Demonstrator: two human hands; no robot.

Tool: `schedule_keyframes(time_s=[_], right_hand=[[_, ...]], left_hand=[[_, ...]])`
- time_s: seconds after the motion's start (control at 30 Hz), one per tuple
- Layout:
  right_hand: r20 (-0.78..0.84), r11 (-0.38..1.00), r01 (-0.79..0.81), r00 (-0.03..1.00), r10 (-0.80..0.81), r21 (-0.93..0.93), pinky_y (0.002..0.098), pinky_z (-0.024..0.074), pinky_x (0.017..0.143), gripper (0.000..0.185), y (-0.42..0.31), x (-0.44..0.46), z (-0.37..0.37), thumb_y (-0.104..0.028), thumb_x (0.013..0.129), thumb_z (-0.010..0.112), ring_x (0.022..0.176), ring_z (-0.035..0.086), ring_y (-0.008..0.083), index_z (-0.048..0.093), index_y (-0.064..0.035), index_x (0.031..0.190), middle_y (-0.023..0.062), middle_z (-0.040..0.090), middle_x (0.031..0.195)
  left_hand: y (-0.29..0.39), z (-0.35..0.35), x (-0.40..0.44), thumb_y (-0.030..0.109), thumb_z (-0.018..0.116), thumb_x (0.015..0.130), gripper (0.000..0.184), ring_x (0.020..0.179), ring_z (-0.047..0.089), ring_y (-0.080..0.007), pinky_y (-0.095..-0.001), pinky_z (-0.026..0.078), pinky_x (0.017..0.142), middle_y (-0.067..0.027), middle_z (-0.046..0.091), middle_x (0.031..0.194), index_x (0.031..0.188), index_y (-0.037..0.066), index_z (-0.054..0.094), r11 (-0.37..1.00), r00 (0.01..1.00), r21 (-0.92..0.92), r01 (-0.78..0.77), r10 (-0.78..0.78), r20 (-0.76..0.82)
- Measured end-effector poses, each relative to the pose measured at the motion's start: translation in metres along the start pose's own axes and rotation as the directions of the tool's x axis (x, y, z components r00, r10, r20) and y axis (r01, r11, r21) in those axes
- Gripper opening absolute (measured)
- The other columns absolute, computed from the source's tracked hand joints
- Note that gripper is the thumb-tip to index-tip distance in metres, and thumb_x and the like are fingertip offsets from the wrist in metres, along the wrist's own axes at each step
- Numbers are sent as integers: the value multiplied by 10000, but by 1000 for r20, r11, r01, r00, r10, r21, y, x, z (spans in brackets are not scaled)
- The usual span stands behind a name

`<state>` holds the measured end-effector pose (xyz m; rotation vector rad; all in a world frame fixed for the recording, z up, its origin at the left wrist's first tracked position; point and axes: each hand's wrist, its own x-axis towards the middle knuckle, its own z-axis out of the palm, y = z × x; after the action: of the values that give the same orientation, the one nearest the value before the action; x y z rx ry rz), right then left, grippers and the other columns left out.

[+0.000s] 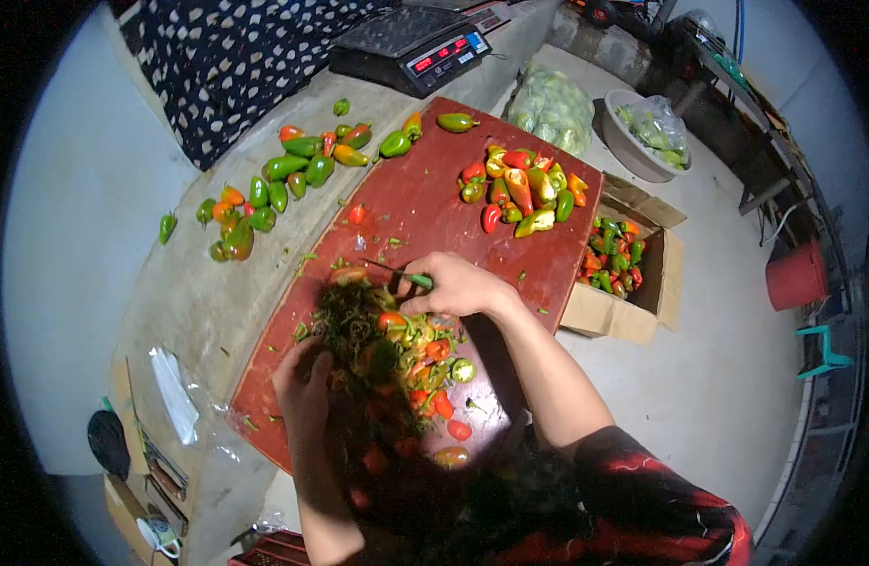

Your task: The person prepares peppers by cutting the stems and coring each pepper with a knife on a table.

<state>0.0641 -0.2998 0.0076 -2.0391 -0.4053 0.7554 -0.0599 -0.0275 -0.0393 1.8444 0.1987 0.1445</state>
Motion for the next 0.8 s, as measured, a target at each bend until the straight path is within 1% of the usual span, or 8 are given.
schedule_keyframes(time_s=[0.07, 0.13, 0.2, 0.33, 0.47, 0.57, 0.67, 0.8], right_hand=[[-296, 945, 252, 905, -306, -208, 431, 535, 646, 257, 29, 8, -14, -217, 780, 757, 705, 693, 354, 681, 9, 877, 207, 688, 766], [-398, 968, 175, 887, -235, -181, 478, 531, 731, 190, 34, -2, -33, -154, 791, 700, 813, 663, 441, 672, 26, 846, 276, 654, 801], [-615, 969, 12, 771, -165, -246, 500, 520, 743, 170, 39, -14, -52, -137, 820, 682, 812, 657, 448, 672, 31, 843, 291, 642, 793], [-710, 997, -53, 704, -6, -60, 506, 498, 720, 252, 32, -37, -78, -184, 860, 700, 769, 647, 460, 657, 63, 830, 303, 631, 750], [-707, 997, -81, 704, 64, 10, 485, 494, 701, 306, 26, -49, -89, -225, 862, 716, 750, 647, 451, 646, 70, 819, 293, 625, 725], [-690, 995, -96, 721, 68, -2, 473, 493, 697, 332, 25, -56, -96, -245, 858, 726, 746, 645, 448, 638, 73, 824, 290, 624, 723], [-725, 995, -88, 689, 29, -44, 472, 492, 697, 346, 33, -61, -98, -261, 850, 736, 729, 641, 441, 630, 68, 827, 284, 623, 716], [-744, 987, -161, 660, 104, -5, 456, 494, 695, 345, 42, -64, -109, -282, 835, 751, 706, 648, 406, 645, 45, 854, 270, 625, 710]], left_hand=[[10, 8, 17, 63, 670, 888, 254, 861, 612, -126, -270, 493, 782, -41, 667, 940, 1110, -56, 651, 999, 1000, 46, -22, 21, 22], [26, 21, 29, 79, 685, 888, 244, 815, 593, -103, -254, 482, 747, -13, 649, 886, 1099, -41, 660, 977, 976, -2, 213, -213, -53], [37, 40, 57, 142, 686, 898, 228, 779, 564, -87, -256, 467, 718, 0, 643, 839, 1060, -20, 686, 981, 997, 180, -74, 69, 33], [93, 119, 155, 170, 666, 891, 254, 818, 587, -119, -301, 483, 767, -63, 674, 841, 1020, -49, 666, 894, 927, 262, -363, 316, 203], [103, 203, 280, 203, 667, 803, 329, 935, 673, -376, -433, 522, 857, -228, 693, 976, 1082, 32, 704, 657, 800, 463, -594, 545, 252], [99, 256, 328, 157, 620, 810, 515, 1244, 519, -374, -443, 410, 1076, -198, 578, 1318, 1322, 113, 594, 474, 810, 659, -584, 400, 429], [76, 313, 350, 143, 582, 846, 592, 1384, 368, -327, -488, 331, 1139, -128, 387, 1519, 1430, 176, 488, 473, 784, 626, -620, 403, 472], [76, 342, 349, 172, 638, 853, 578, 1372, 370, -322, -516, 341, 1113, -120, 427, 1456, 1414, 168, 499, 501, 841, 676, -540, 331, 427]])
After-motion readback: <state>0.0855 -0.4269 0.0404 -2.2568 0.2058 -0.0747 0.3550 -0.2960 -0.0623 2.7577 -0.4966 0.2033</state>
